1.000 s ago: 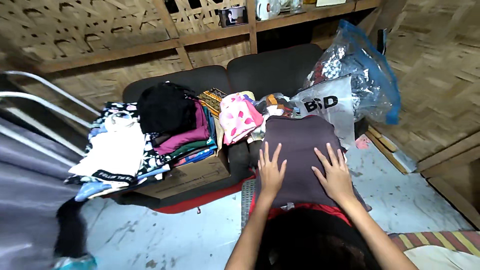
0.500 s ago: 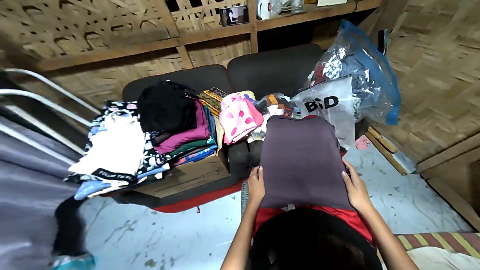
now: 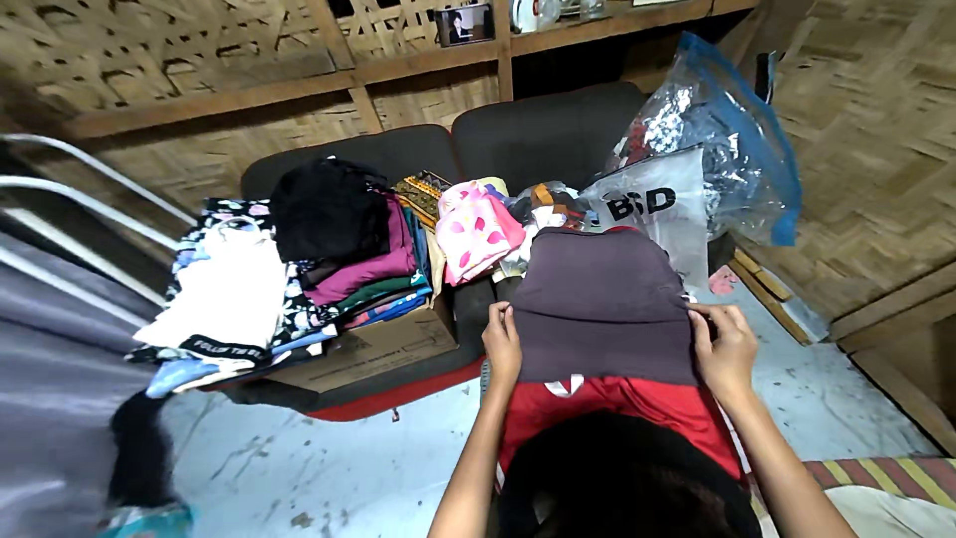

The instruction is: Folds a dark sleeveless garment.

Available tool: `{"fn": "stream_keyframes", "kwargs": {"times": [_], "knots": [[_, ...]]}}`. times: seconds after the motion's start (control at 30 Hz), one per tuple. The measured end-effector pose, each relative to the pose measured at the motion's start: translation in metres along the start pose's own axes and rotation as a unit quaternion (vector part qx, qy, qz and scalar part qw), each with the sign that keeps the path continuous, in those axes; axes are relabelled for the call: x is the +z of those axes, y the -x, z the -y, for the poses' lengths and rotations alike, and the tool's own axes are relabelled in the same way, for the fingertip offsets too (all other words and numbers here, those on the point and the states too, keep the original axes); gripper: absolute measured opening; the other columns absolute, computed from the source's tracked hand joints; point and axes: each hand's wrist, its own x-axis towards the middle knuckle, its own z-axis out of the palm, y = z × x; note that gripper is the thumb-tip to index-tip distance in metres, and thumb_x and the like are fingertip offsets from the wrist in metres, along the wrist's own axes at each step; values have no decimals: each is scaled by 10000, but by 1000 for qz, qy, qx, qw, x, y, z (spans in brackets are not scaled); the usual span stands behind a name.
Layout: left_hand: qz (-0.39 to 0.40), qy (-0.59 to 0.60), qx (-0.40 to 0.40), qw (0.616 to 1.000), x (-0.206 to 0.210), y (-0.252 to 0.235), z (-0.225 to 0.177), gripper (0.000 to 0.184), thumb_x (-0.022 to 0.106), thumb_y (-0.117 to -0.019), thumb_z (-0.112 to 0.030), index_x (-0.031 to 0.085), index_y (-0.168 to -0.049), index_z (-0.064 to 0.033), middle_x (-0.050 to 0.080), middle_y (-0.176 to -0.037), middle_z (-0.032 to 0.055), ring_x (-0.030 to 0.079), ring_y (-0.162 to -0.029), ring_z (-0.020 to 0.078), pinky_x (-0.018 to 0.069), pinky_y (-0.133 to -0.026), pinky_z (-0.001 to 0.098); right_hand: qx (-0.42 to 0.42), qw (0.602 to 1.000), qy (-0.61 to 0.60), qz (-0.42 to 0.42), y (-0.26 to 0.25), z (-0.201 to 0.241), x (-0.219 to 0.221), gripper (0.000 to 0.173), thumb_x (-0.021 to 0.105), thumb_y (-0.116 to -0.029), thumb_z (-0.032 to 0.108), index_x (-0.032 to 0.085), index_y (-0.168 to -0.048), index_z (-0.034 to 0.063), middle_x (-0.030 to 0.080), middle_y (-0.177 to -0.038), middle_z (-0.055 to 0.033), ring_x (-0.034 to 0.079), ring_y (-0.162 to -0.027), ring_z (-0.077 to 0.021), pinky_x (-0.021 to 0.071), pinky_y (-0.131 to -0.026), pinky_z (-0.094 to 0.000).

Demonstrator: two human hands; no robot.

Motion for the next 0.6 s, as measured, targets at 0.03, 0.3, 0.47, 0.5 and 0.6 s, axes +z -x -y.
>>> {"fn": "stream_keyframes", "kwargs": {"times": [0.03,0.3,0.47,0.5,0.6], "knots": [[-6,-3,9,1000,-1,-11,-5,239,495,-1041,-83,647,-1123,82,669,-780,142,665,-694,201,556,-694,365,-10,1000,5,-21,-8,3,-1,262,540,-1016,105,739,-1083,-53,680,-1015,-273,673,-951,-382,540,-868,-457],[114,-42,-108,987,8,-42,-9,428,525,-1062,-248,496,-1430,-32,680,-1157,205,684,-999,322,541,-906,502,124,988,83,45,-18,5,10,366,547,-1005,188,640,-1315,17,575,-1330,-301,521,-1244,-523,397,-1006,-677],[37,-22,18,999,17,17,-30,495,545,-988,-198,527,-1424,37,395,-1547,288,439,-1408,422,418,-1124,539,-29,999,27,31,15,26,18,513,401,-1028,314,601,-1363,-19,562,-1405,-290,495,-1338,-490,376,-1119,-603],[65,-34,49,996,20,29,-31,497,549,-981,-203,544,-1428,13,393,-1557,284,424,-1423,432,394,-1145,552,-49,995,36,81,23,25,23,531,380,-1035,367,601,-1401,50,529,-1473,-250,444,-1394,-491,355,-1125,-638],[147,-114,85,979,25,45,-23,560,559,-992,-309,506,-1516,-117,329,-1607,283,329,-1464,516,309,-1154,654,-34,979,90,178,30,22,32,593,371,-1016,515,509,-1521,236,327,-1637,-206,265,-1482,-542,315,-1100,-715]]}}
